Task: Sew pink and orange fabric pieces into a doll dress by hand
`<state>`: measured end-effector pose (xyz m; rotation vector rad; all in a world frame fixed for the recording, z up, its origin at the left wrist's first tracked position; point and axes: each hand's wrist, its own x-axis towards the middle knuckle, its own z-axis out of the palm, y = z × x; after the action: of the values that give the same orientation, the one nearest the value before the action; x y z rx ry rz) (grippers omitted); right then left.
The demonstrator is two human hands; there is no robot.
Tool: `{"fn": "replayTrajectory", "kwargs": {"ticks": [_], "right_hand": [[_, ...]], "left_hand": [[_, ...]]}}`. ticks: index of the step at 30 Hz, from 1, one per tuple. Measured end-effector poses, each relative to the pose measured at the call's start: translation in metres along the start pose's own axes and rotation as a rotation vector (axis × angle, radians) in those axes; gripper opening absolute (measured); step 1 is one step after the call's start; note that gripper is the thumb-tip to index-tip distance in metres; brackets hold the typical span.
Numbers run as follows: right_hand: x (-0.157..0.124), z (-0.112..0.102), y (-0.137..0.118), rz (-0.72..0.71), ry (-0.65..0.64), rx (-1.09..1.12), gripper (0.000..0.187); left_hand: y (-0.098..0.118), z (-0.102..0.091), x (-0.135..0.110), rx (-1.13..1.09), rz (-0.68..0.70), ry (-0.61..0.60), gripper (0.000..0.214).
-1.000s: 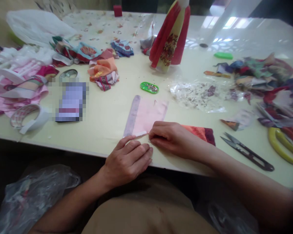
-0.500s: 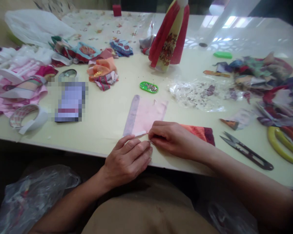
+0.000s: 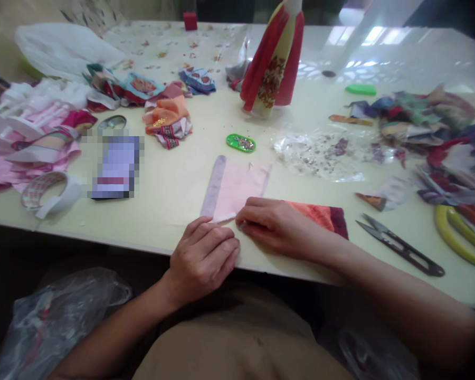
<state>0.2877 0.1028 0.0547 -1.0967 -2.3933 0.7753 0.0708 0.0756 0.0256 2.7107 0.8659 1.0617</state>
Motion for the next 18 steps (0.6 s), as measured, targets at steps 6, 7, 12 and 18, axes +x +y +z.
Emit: {"fn": "replayTrajectory", "kwargs": {"ticks": [6,7,12,18], "right_hand": [[0.000,0.001,-0.002,0.010,0.007,-0.015,0.013],[0.000,0.001,-0.003,0.010,0.014,-0.008,0.012],[-0.002,0.002,-0.002,0.091,0.079,0.059,0.009],[-0.005,0.009,-0.001,0.006,0.075,-0.052,0.030]], "left_hand": [[0.001,-0.011,-0.001,-0.138,-0.253,0.183,0.017],[-0.001,-0.015,0.000,-0.161,-0.335,0.204,0.015],[-0.016,-0.028,0.011,-0.112,-0.488,0.061,0.007],[-0.027,-0.024,0.023,-0.015,-0.523,-0.034,0.012]]}}
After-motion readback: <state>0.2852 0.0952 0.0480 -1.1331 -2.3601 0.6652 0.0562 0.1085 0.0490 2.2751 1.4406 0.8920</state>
